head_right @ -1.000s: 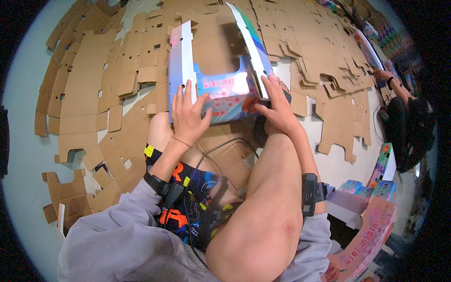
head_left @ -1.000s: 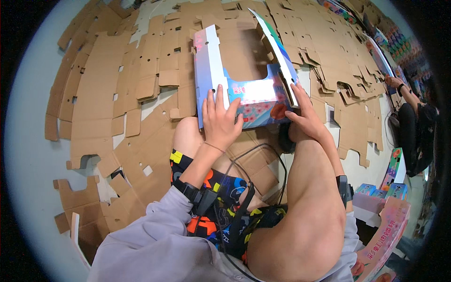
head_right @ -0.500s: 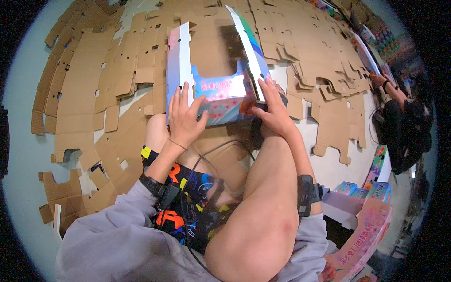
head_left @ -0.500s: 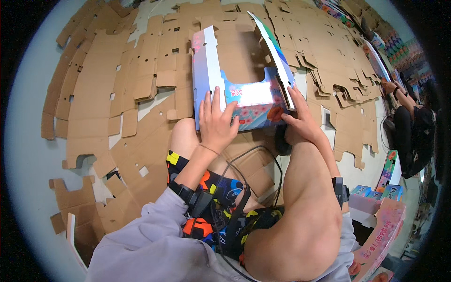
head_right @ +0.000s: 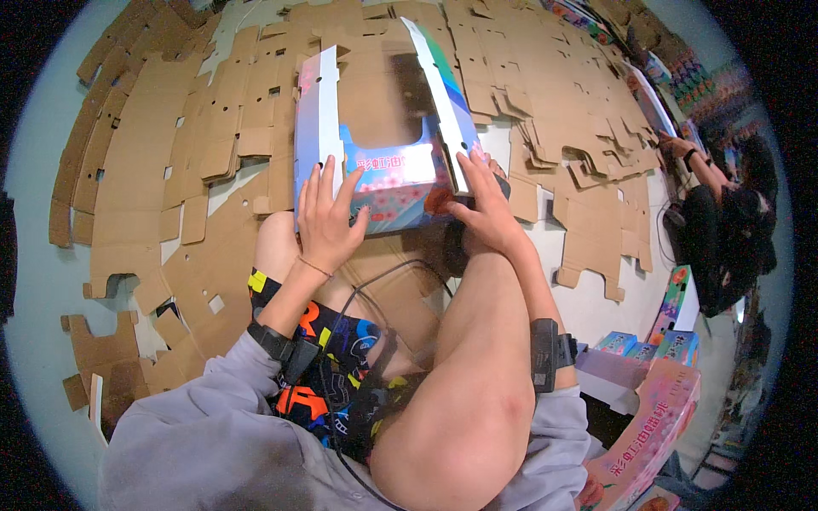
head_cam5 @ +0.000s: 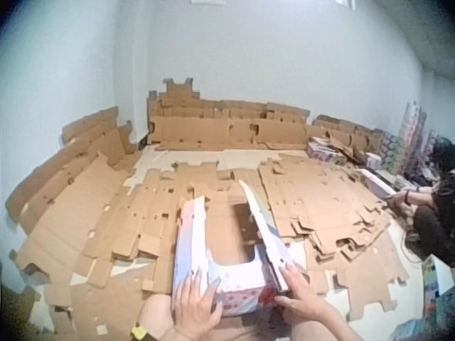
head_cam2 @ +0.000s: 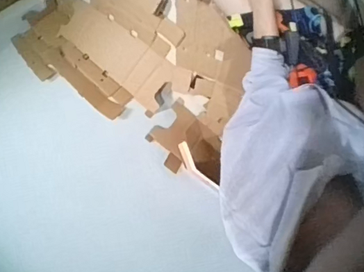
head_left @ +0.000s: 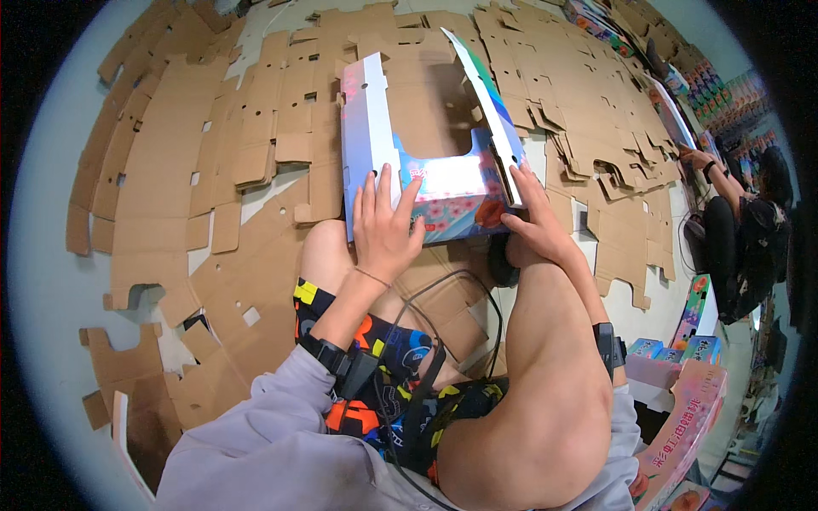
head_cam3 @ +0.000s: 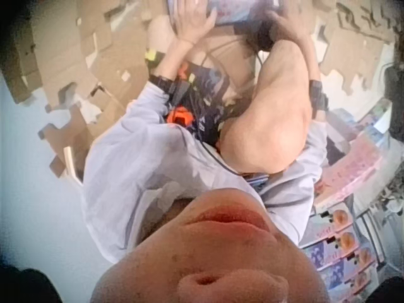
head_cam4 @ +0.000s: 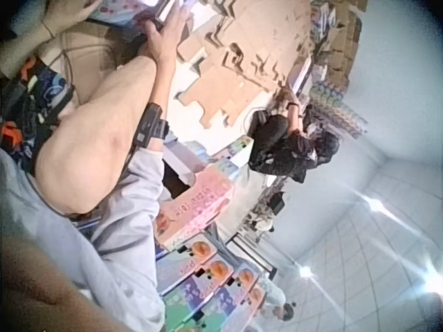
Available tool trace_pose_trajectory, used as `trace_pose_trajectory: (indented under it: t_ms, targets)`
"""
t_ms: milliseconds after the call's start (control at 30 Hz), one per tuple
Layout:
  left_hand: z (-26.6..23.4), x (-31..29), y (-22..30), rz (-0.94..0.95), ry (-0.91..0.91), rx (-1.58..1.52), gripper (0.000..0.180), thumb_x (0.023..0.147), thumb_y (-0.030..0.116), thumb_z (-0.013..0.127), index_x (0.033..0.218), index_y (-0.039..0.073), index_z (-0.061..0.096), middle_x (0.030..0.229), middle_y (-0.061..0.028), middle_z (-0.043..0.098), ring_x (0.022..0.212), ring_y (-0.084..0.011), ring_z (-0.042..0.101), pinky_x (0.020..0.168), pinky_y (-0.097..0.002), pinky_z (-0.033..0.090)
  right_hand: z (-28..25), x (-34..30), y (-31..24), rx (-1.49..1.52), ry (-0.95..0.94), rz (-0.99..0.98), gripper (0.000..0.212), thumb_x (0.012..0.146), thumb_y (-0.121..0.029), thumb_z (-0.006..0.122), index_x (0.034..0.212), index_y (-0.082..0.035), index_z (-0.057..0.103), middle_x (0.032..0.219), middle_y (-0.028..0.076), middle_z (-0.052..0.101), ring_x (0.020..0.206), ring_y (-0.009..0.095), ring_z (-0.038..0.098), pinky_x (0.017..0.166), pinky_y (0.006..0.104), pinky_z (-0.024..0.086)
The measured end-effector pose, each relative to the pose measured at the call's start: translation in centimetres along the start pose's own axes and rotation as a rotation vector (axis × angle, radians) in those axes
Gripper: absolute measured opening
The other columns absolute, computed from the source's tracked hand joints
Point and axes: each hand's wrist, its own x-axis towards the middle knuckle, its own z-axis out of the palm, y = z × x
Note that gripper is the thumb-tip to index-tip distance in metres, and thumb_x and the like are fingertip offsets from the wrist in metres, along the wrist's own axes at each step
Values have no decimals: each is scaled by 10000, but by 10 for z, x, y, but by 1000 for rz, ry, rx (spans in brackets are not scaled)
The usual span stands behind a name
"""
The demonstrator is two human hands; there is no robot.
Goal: Fold flat cardboard sheets into structured boxes.
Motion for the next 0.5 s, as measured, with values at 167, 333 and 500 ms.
trace_pose_trajectory:
  t_ms: [167, 333, 500]
  targets:
    - [-2, 0, -2, -57, 58, -84, 687, 686, 161, 711, 1324, 140, 456, 1355, -195, 445, 1232, -414, 425, 1030, -481, 339, 4, -2, -4, 18, 16, 15, 709, 812, -251, 671, 1420, -97, 339, 1493, 226, 231, 1405, 336, 186, 1132, 396, 189]
    - [-13, 3, -18, -105, 91, -266, 726, 674, 82, 724, 1335, 96, 424, 1336, -169, 475, 1214, -372, 459, 1030, -429, 370, 0, 4, -8, 87, 143, 93, 576, 844, -290, 653, 1322, -46, 441, 1428, 217, 360, 1353, 340, 305, 1105, 385, 249]
    - [-18, 6, -30, -196, 146, -364, 672, 715, 33, 679, 1335, 61, 419, 1319, -175, 489, 1218, -337, 472, 1031, -389, 379, -3, -2, -8, 22, 213, 199, 583, 872, -367, 607, 1301, -7, 447, 1277, 223, 480, 1174, 326, 472, 1011, 374, 352]
